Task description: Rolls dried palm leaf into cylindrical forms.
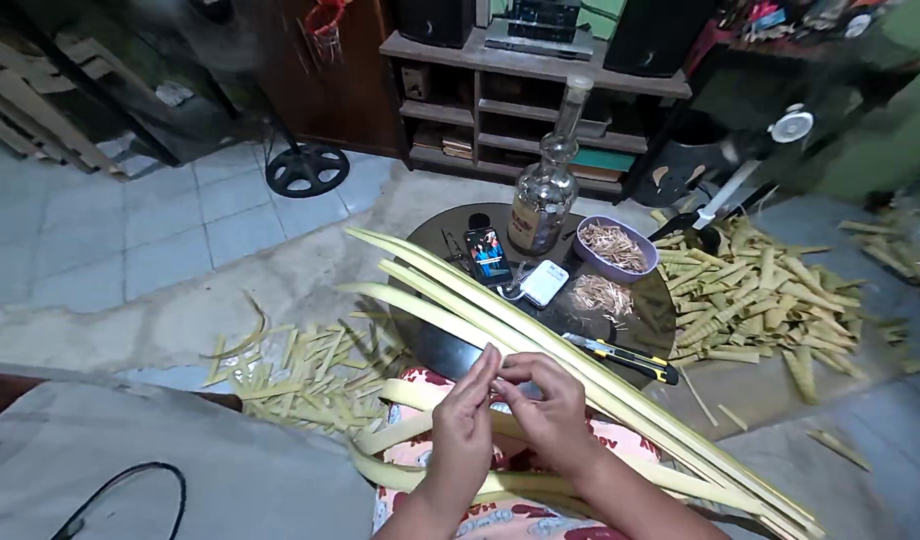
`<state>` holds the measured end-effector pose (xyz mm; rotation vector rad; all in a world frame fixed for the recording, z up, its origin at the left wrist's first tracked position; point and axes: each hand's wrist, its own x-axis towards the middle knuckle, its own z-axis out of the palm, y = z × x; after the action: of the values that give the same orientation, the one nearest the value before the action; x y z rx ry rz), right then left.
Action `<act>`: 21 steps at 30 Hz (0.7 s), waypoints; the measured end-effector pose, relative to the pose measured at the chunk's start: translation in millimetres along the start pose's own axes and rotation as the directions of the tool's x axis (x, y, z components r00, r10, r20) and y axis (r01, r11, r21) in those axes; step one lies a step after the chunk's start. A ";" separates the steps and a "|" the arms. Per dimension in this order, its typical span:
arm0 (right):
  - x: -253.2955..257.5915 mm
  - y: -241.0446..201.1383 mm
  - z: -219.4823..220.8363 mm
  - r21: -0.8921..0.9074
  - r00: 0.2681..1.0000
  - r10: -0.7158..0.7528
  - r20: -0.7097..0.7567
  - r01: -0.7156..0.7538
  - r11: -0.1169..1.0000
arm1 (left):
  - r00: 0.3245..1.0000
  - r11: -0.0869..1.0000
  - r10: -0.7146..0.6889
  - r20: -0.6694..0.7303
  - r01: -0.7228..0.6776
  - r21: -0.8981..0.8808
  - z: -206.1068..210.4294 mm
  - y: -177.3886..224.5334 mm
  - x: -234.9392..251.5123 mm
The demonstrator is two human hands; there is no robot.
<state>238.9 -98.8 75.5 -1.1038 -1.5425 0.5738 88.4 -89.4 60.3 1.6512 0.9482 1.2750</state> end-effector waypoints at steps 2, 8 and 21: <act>4.8 -8.2 -5.2 0.178 0.987 0.151 -0.052 -0.140 0.974 | 0.998 0.994 -0.048 0.026 0.051 -0.097 -3.5 1.3 5.4; 15.3 -23.5 -25.9 0.378 0.978 0.187 -0.096 -0.138 0.916 | 0.978 0.949 -0.180 0.104 0.201 -0.245 -21.6 0.8 19.1; -3.1 -8.9 -33.0 0.601 0.769 0.431 0.472 -0.638 0.480 | 0.962 0.985 -0.116 0.246 0.143 -0.095 -25.5 11.8 18.7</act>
<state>266.7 -111.9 90.7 -0.8481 -0.9247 1.6977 68.1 -72.7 81.5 1.5865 0.8089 0.9960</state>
